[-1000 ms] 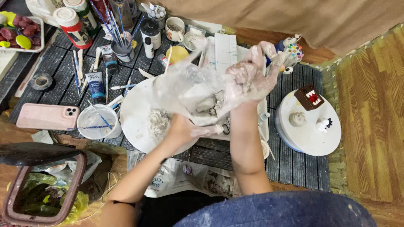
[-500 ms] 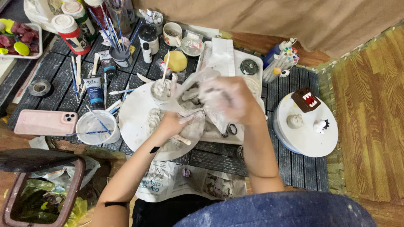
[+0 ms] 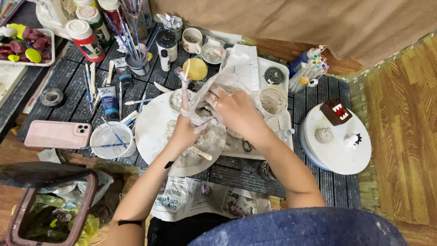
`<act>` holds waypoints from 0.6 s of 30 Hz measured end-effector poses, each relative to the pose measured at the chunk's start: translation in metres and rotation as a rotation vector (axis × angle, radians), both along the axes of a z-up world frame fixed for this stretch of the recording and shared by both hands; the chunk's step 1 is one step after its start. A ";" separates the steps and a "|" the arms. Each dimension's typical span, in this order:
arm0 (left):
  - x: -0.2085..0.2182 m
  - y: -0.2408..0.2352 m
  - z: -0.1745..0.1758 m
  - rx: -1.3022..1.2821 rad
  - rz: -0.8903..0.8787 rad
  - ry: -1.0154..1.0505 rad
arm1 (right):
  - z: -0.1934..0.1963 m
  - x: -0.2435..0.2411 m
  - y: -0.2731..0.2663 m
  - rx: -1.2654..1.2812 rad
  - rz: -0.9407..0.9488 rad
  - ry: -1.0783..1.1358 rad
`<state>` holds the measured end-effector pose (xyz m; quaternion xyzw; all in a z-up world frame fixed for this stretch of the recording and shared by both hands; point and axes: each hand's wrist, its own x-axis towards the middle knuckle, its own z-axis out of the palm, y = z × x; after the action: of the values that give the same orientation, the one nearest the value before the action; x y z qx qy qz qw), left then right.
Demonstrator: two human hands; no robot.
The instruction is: The person mixes a white clay-like substance on a white plate using a wooden stick and their hands. They repeatedly knead and fold the material, occasionally adding more from a plastic bag.
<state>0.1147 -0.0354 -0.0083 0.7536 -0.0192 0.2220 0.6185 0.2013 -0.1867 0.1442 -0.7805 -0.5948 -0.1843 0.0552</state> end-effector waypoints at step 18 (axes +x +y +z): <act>0.033 0.021 0.000 0.003 0.130 0.149 | 0.031 0.018 -0.055 0.383 -0.089 0.635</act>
<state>0.1473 -0.0149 -0.0080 0.7685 0.0752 0.2050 0.6015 0.2198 -0.2416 0.1757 -0.7994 -0.4683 -0.0429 0.3739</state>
